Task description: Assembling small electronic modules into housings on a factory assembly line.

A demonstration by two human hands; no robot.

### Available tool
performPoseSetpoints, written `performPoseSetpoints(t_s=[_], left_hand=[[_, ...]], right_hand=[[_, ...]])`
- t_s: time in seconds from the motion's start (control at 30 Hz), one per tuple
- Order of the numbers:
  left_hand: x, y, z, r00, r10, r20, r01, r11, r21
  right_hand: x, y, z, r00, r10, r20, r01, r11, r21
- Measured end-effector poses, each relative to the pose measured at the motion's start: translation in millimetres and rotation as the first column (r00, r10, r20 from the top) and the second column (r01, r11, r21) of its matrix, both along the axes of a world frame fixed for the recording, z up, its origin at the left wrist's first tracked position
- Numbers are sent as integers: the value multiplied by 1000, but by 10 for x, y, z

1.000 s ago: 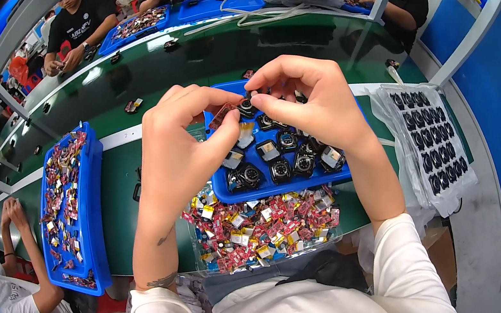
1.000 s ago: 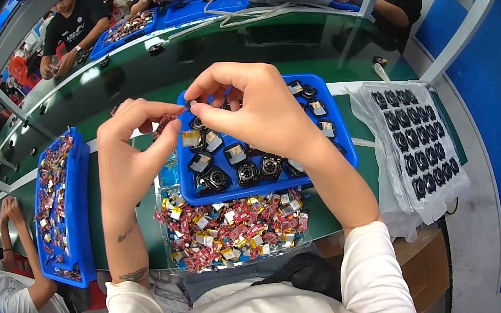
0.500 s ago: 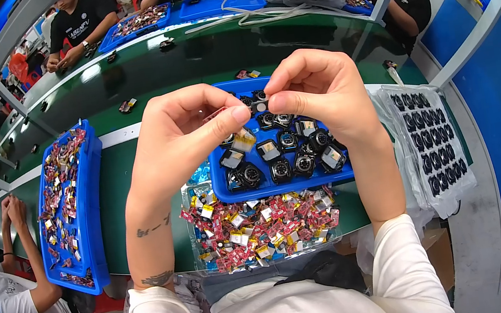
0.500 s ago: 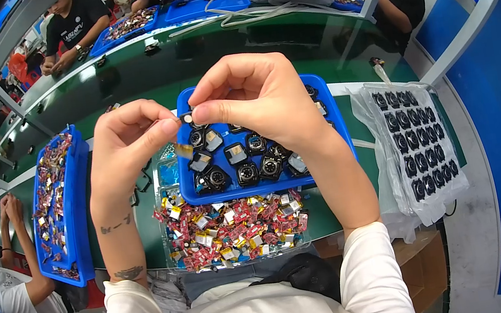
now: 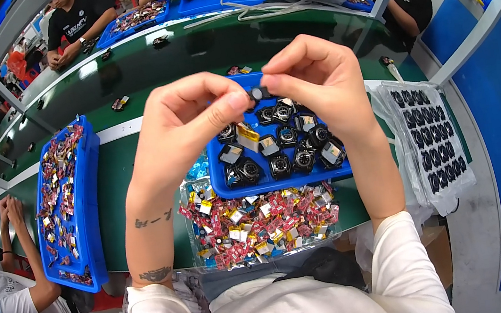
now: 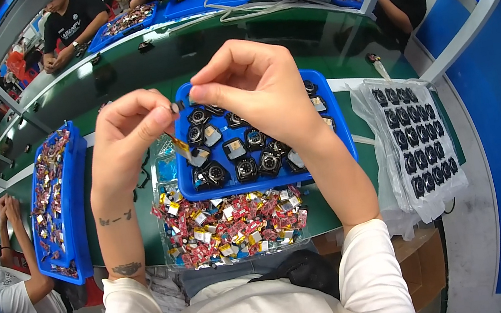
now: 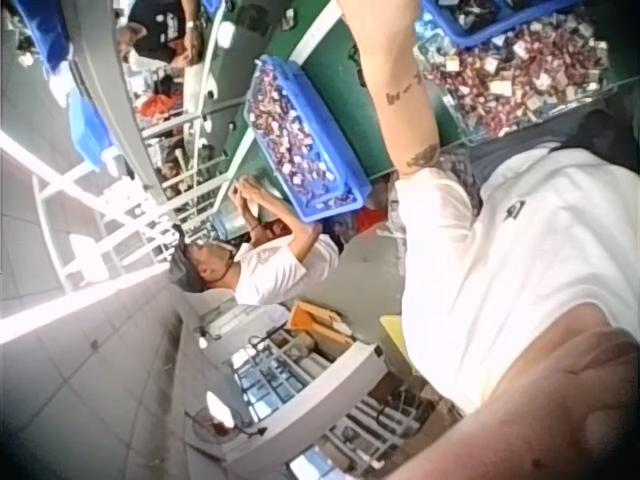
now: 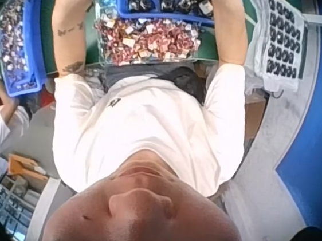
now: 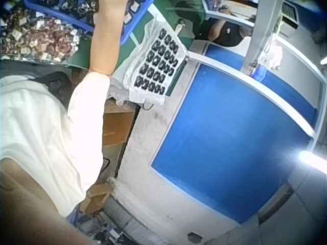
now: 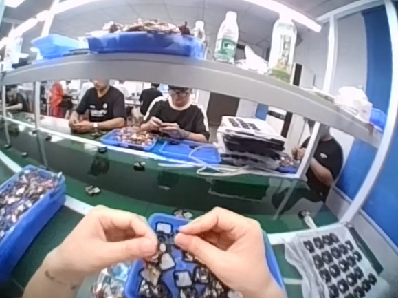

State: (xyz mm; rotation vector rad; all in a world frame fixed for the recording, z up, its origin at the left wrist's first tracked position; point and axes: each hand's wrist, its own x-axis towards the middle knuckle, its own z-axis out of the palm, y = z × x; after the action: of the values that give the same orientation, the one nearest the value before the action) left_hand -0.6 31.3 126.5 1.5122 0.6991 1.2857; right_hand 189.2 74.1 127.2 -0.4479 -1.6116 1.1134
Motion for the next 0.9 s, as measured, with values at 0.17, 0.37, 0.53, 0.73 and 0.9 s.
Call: performPoseSetpoints(t_s=[0.17,0.37,0.53,0.73,0.9], left_hand=[[-60,44,7,1000,19,8,-19,1000,10],[-60,34,23,998,56,-19,-56,998,15],[-94,34,25,1000,1,-3,-1,1000,4],[-46,52,-10,1000,15,7,-15,999,30],[-19,81,-59,969,244,-46,-237,962,133]], right_hand=[[54,272,-201,572,-717,398,380,661,647],[74,310,-535,137,-623,770,27,779,626],[-142,222,-540,-34,-268,963,-161,952,259],[-32,315,-458,231,-113,966,-122,982,144],[-60,321,-308,909,83,408,-1,980,-197]])
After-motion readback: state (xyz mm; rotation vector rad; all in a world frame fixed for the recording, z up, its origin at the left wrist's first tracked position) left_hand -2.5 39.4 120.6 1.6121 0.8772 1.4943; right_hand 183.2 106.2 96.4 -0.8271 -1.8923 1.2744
